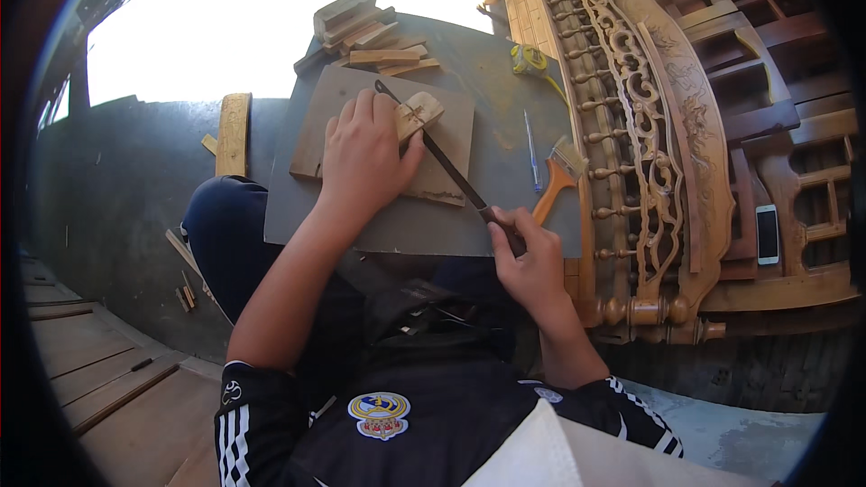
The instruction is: Shaping and smoothing wooden blocks using a file and sandpaper.
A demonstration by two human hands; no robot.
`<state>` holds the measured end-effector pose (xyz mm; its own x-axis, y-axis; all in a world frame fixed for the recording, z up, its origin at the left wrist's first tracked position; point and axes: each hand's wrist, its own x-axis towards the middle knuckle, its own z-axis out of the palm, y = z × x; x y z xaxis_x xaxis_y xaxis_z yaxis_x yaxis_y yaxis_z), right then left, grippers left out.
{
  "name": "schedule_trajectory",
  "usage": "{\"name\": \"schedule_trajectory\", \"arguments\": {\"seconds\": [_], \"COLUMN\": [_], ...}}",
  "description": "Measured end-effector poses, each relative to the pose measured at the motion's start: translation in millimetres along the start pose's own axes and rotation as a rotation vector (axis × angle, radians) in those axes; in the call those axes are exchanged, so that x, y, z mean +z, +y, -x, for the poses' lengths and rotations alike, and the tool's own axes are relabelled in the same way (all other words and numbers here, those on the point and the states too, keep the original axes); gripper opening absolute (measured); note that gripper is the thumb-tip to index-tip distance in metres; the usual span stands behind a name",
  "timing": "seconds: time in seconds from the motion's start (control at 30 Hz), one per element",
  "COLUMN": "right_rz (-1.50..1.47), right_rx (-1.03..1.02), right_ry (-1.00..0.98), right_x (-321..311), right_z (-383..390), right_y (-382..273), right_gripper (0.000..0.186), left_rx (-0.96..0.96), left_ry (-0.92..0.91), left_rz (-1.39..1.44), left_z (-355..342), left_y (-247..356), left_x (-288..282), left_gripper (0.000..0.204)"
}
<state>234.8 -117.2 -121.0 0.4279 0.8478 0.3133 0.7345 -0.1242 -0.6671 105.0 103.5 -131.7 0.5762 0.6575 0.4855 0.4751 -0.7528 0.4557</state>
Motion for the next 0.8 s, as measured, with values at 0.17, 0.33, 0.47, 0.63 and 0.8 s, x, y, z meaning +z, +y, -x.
{"name": "schedule_trajectory", "arguments": {"seconds": [0.17, 0.33, 0.47, 0.63, 0.8], "right_rz": [-0.001, -0.025, 0.021, 0.036, 0.029], "right_rx": [0.037, 0.026, -0.083, 0.086, 0.092], "right_ry": [0.061, 0.032, 0.033, -0.012, -0.006], "right_x": [-11, 24, 25, -21, -12], "right_z": [27, -25, -17, 31, 28], "right_y": [-10, -6, -7, -20, -20], "right_gripper": [0.014, 0.014, 0.014, 0.015, 0.020], "left_rx": [0.118, 0.093, 0.060, 0.038, 0.075], "left_ry": [0.044, -0.024, 0.011, -0.011, -0.009], "left_rz": [0.086, 0.081, 0.024, -0.006, 0.029], "left_z": [-6, 0, 3, -2, -2], "left_y": [-7, -7, -3, -1, -5], "left_x": [2, 1, 1, -2, -2], "left_gripper": [0.035, 0.032, 0.033, 0.036, 0.037]}}
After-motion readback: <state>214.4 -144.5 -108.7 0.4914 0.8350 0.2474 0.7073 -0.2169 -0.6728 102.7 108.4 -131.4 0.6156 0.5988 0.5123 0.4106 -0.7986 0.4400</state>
